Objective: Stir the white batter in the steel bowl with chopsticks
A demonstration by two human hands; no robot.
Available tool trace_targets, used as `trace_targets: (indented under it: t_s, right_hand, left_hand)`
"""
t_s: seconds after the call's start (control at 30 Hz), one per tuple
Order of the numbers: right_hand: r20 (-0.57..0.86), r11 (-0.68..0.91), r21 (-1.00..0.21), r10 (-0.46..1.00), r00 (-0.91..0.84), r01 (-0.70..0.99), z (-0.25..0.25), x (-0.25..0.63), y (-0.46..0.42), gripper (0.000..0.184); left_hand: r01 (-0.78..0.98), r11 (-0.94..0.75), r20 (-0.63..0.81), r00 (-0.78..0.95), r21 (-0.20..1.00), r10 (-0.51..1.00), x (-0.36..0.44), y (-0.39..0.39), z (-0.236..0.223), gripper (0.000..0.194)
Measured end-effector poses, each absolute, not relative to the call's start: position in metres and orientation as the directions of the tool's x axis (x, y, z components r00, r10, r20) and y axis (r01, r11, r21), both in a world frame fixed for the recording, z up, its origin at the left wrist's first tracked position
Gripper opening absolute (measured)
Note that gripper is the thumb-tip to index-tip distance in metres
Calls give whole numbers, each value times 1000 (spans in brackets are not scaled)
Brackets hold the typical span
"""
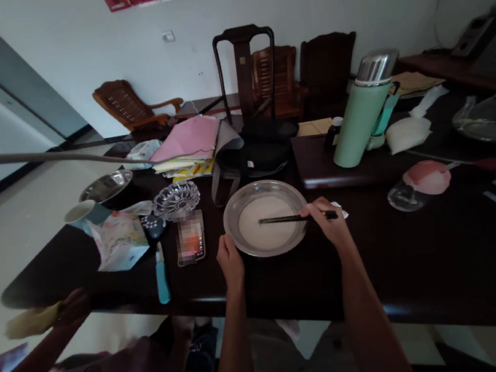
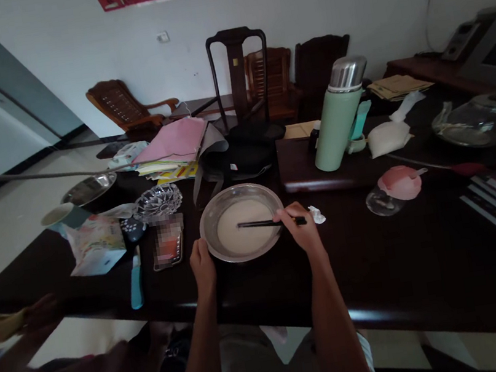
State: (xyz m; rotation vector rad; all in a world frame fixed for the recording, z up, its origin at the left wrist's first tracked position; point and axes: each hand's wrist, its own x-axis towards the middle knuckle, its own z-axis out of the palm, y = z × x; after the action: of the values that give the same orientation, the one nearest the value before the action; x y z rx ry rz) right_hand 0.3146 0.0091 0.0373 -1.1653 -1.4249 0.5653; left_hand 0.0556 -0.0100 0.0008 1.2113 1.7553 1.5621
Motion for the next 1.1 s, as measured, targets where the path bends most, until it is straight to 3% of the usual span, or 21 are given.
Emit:
trace_targets:
  t_s: [0.17,0.33,0.5,0.63,0.8,0.97,1.1]
  right_hand:
    - [465,376,-871,839,282,317,37,320,6,40]
    - [460,397,-848,881,115,351,39,320,6,31]
    - [454,367,-870,856,246,328,38,320,7,39]
    - [438,385,-869,891,118,311,39,318,7,34]
    - [453,365,-864,864,220,347,39,317,8,36]
    - [444,392,-858,891,97,332,39,313,9,29]
    - [469,372,-854,854,226,364,39,313,10,33]
  left_hand:
    - [289,-67,205,-479,955,854,55,-9,0,36]
    - [268,-50,180,-485,962,856,56,-9,2,37]
    - [257,-59,183,-489,965,853,56,-9,1,37]
    - [267,-59,188,-489,962,852,56,-8,0,37]
    - [268,-56,182,-476,962,860,55,-9,1,38]
    - [256,-54,175,-476,965,862,56,-9,1,41]
    - [236,-42,153,-479,971,865,56,-8,1,41]
